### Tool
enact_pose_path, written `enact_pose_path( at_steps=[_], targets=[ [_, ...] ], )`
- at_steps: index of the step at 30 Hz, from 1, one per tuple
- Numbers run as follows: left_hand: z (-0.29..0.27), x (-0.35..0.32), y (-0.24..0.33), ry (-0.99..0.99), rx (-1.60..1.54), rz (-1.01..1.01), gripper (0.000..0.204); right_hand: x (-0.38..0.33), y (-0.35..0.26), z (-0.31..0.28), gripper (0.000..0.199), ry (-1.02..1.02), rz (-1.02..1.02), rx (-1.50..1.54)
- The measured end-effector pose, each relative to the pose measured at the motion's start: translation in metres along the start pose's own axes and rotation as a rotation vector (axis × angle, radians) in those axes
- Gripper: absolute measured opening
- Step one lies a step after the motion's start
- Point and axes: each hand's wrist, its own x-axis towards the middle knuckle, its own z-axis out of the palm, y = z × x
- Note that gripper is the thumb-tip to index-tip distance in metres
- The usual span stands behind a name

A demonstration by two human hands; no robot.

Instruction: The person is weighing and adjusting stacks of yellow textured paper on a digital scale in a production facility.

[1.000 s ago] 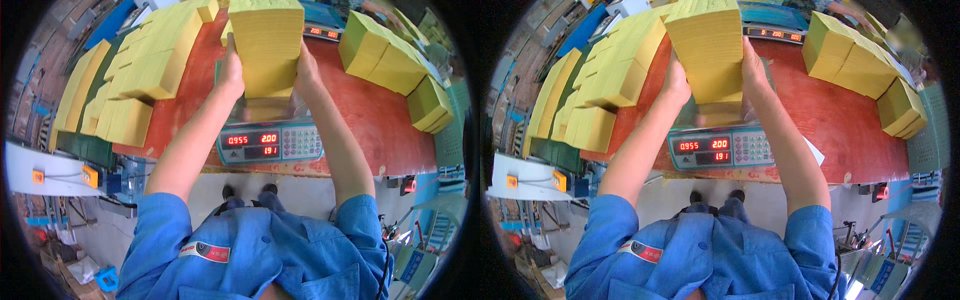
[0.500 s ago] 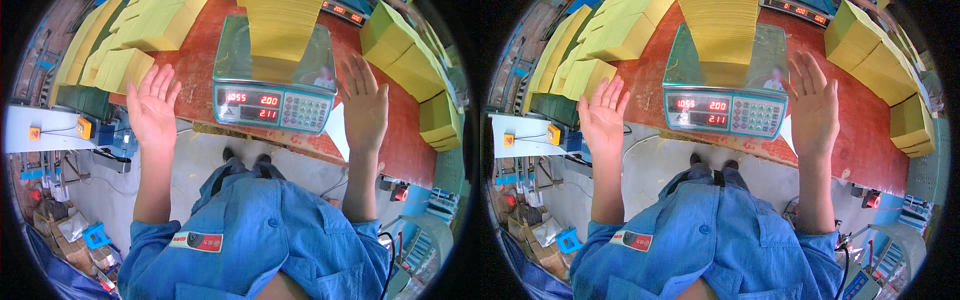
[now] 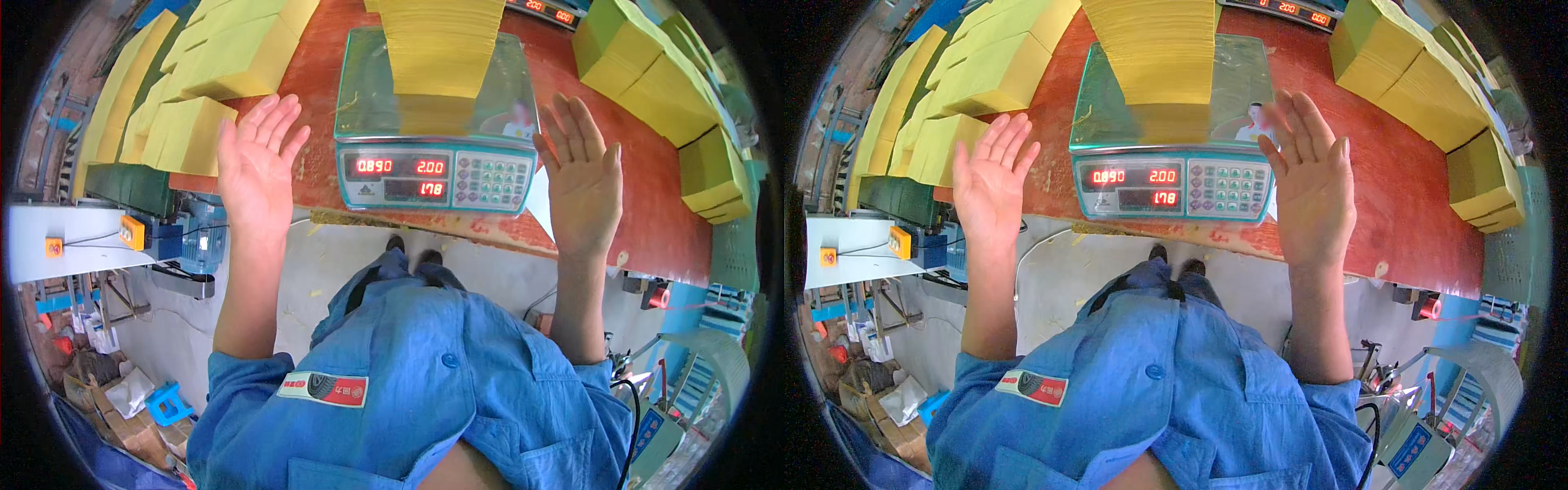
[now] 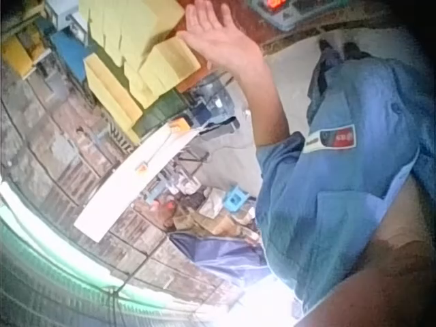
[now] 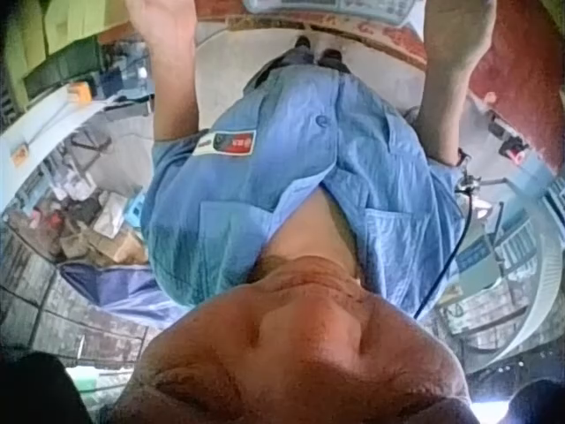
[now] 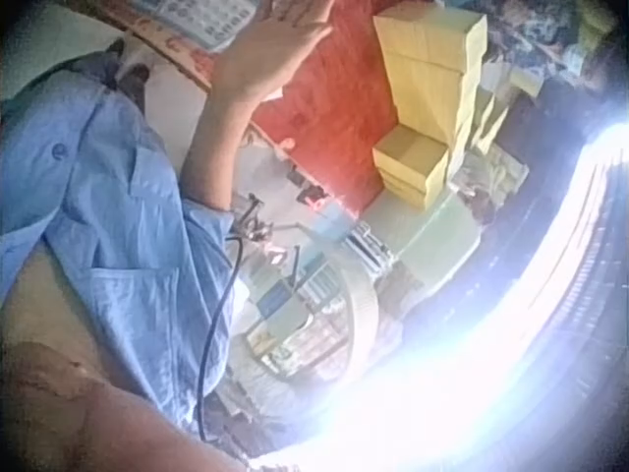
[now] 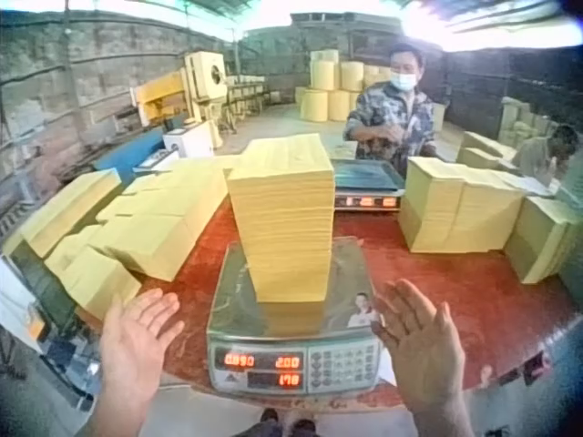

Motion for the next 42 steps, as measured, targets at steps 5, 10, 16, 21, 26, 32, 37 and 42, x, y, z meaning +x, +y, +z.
enact_pose_path(
  at_steps=[5, 10, 16, 21, 26, 32, 37, 42],
  targets=[
    [0.012, 0.019, 0.001, -0.077, 0.046, -0.019, 0.065, 0.002, 0.005, 0.001, 0.065, 0.031, -0.015, -0.007],
    [0.032, 0.046, 0.002, -0.127, 0.047, -0.013, 0.063, 0.012, 0.011, -0.002, 0.066, 0.018, -0.025, 0.014],
    [0.044, 0.075, 0.009, -0.181, 0.035, 0.004, 0.061, 0.027, 0.013, 0.013, 0.066, 0.039, -0.045, 0.000],
    [0.034, 0.123, 0.006, -0.153, 0.080, 0.024, 0.050, 0.023, 0.028, -0.005, 0.067, -0.018, -0.014, 0.025],
    [0.024, 0.248, -0.014, -0.174, 0.317, 0.340, 0.027, 0.014, 0.027, 0.031, 0.063, 0.010, -0.127, -0.072],
    [0.034, 0.387, -0.114, -0.510, 1.202, 0.652, 0.023, 0.016, 0.038, 0.061, 0.055, 0.201, -0.264, -0.081],
    [0.044, 0.438, -0.168, -0.739, 1.323, 0.820, 0.025, 0.005, 0.056, 0.064, 0.049, 0.372, -0.272, -0.173],
    [0.053, 0.455, -0.181, -0.798, 1.370, 0.856, 0.025, -0.004, 0.064, 0.068, 0.045, 0.464, -0.275, -0.156]
  ],
)
